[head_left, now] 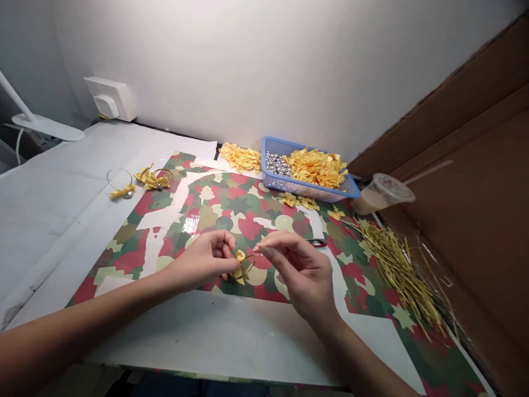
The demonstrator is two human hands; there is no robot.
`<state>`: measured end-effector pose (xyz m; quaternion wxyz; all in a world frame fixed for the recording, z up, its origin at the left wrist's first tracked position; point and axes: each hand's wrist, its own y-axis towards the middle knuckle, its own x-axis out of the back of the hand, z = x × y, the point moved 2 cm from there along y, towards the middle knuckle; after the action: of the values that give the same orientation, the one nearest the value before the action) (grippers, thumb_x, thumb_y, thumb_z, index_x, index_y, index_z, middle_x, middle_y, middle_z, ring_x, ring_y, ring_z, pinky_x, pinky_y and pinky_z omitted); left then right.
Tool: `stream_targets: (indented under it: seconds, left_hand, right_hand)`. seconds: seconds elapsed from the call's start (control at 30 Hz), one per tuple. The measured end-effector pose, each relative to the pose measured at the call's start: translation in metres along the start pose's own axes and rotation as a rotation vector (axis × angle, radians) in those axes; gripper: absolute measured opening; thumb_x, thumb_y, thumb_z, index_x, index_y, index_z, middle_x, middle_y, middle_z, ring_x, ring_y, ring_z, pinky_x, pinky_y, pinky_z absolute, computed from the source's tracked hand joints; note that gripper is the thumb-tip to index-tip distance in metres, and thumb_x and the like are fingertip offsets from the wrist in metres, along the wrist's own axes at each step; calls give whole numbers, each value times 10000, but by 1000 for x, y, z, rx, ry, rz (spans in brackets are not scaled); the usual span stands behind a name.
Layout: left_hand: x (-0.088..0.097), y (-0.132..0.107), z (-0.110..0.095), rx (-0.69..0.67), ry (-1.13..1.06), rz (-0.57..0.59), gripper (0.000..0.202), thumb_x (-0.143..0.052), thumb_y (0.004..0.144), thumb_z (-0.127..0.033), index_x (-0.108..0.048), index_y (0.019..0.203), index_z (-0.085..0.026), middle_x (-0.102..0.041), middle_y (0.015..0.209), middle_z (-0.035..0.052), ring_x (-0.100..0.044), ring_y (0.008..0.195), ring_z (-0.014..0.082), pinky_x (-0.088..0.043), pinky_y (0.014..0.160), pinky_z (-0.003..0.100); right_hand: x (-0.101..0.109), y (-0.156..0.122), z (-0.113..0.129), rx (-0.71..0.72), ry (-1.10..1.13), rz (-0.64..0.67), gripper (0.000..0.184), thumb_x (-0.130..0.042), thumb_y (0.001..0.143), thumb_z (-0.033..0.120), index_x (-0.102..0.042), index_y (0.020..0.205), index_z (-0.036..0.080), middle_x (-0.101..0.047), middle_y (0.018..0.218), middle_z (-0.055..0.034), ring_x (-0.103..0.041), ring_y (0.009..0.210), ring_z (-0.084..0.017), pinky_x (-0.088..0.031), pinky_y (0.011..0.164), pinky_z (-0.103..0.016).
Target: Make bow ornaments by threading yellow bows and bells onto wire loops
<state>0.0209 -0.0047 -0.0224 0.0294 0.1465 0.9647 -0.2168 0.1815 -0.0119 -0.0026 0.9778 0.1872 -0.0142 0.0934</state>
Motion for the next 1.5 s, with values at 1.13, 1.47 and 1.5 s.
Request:
stream_targets:
  seconds: [1.13,1.47,1.5]
  left_hand:
    - [3,-16,1,-842,961,-364,112,-491,754,-129,-413,727,-205,-526,637,-35,-513,549,100,-417,502,214]
    - [1,-19,1,-933,1094,-400,111,-454,751,-103,-423,719,-205,-542,610,-31,-516,522,106,-387,482,213]
    - [1,-19,1,-932,1091,-395,113,-453,749,-101,-423,720,-205,-546,614,-28,-517,525,108,-387,484,215]
  right_hand:
    - [6,3,-6,-156,-68,287,36,-609,860,238,-609,861,202,-675,772,-8,-667,697,-135,-552,629,-250]
    - [-4,-1,-17,60,-505,251,76,-594,842,177,-662,865,200,-646,706,-11,-603,616,-141,-508,541,-242]
    - [-5,-2,-17,95,-530,241,81,-588,847,182,-661,878,199,-633,685,-8,-587,596,-138,-499,533,-243]
